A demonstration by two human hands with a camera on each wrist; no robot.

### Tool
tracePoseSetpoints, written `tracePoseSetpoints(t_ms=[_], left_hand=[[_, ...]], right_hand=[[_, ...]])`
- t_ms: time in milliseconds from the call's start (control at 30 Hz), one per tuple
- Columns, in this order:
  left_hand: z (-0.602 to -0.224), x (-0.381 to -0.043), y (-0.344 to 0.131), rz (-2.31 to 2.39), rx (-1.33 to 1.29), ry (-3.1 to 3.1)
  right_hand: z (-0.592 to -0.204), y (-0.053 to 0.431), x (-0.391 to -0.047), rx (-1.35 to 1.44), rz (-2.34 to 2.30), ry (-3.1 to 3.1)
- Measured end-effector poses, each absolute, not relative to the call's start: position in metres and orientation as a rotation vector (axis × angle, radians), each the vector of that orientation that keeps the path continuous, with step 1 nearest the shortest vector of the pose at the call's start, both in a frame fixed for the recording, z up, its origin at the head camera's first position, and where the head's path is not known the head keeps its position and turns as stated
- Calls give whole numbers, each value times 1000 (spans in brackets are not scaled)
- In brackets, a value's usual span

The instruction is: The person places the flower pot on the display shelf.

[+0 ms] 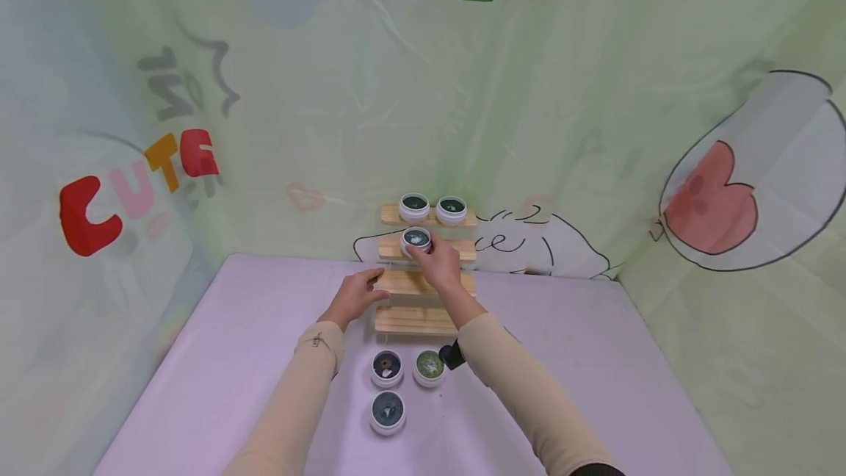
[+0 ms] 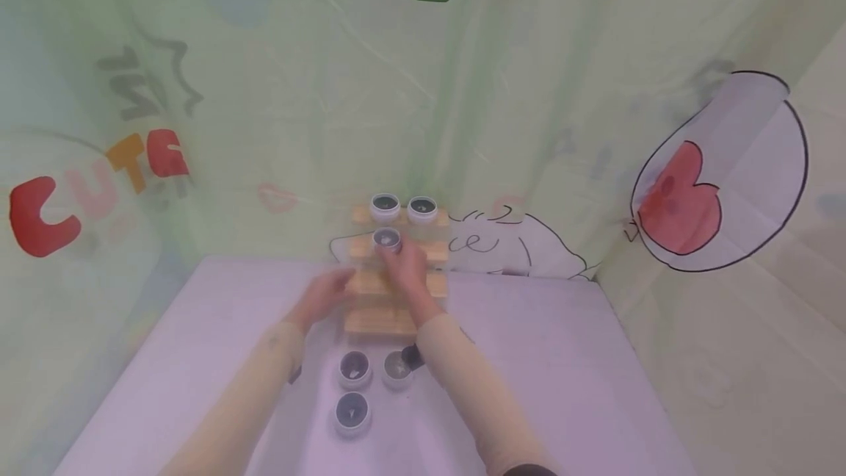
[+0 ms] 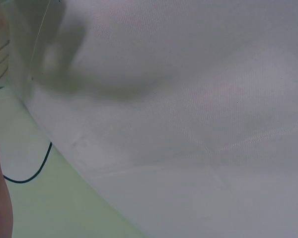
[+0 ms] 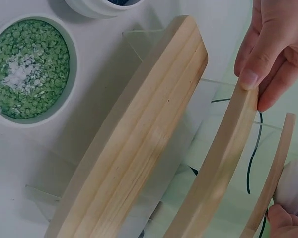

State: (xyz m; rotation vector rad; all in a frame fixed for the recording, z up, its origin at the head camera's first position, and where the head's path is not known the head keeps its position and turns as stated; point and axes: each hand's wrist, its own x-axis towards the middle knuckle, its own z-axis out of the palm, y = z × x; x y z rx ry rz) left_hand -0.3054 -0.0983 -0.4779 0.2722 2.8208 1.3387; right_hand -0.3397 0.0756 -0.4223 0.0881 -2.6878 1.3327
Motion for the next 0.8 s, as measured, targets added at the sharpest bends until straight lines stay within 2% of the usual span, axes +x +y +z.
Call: tracePoseSetpoints(t_ms=[800], left_hand=[[-489, -314, -99, 1335, 245, 2828]], right_hand=[[-420, 79, -341, 110, 1294, -2712]])
